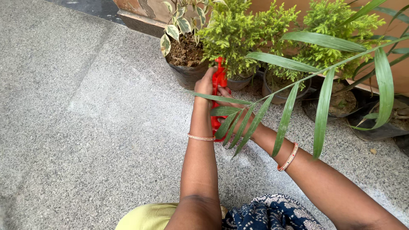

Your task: The person uses a red spray bottle to mist water onto several potted plants arranged on a tiled floor. They move the bottle from plant to plant, spraying the leaves and soil of each one.

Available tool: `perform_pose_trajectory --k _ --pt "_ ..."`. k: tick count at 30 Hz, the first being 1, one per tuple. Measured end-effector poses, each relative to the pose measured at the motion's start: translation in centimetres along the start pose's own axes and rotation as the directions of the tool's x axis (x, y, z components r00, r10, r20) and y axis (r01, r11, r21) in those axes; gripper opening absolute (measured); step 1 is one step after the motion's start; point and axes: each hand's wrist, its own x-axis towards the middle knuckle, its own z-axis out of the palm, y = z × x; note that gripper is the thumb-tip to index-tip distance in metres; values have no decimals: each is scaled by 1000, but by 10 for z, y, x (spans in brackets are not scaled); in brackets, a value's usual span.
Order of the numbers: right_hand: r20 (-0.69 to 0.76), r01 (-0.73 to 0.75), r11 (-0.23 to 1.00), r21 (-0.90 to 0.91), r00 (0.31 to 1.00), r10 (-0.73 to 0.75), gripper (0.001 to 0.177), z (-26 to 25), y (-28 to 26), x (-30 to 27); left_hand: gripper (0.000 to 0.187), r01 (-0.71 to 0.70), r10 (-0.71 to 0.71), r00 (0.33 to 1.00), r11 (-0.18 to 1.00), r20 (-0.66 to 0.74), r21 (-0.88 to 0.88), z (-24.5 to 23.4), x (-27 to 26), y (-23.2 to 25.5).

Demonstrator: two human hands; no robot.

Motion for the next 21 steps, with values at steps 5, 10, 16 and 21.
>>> perform_pose_trajectory --k 5,10,16,21 --pt "-15 49 998 -35 999 -49 108 -11 -6 -14 41 -21 21 999 1000 38 -1 9 9 -19" --pt "-6 -62 982 -178 998 62 99 -25 -17 -23 40 -17 19 998 999 61 -30 20 7 -27" --pt "48 -216 920 -326 968 244 90 -35 -24 -22 40 -34 36 995 999 91 -22 29 0 -28" --pt "60 -270 895 -354 949 310 79 -38 -22 -24 45 -41 40 998 999 48 20 32 0 -39"
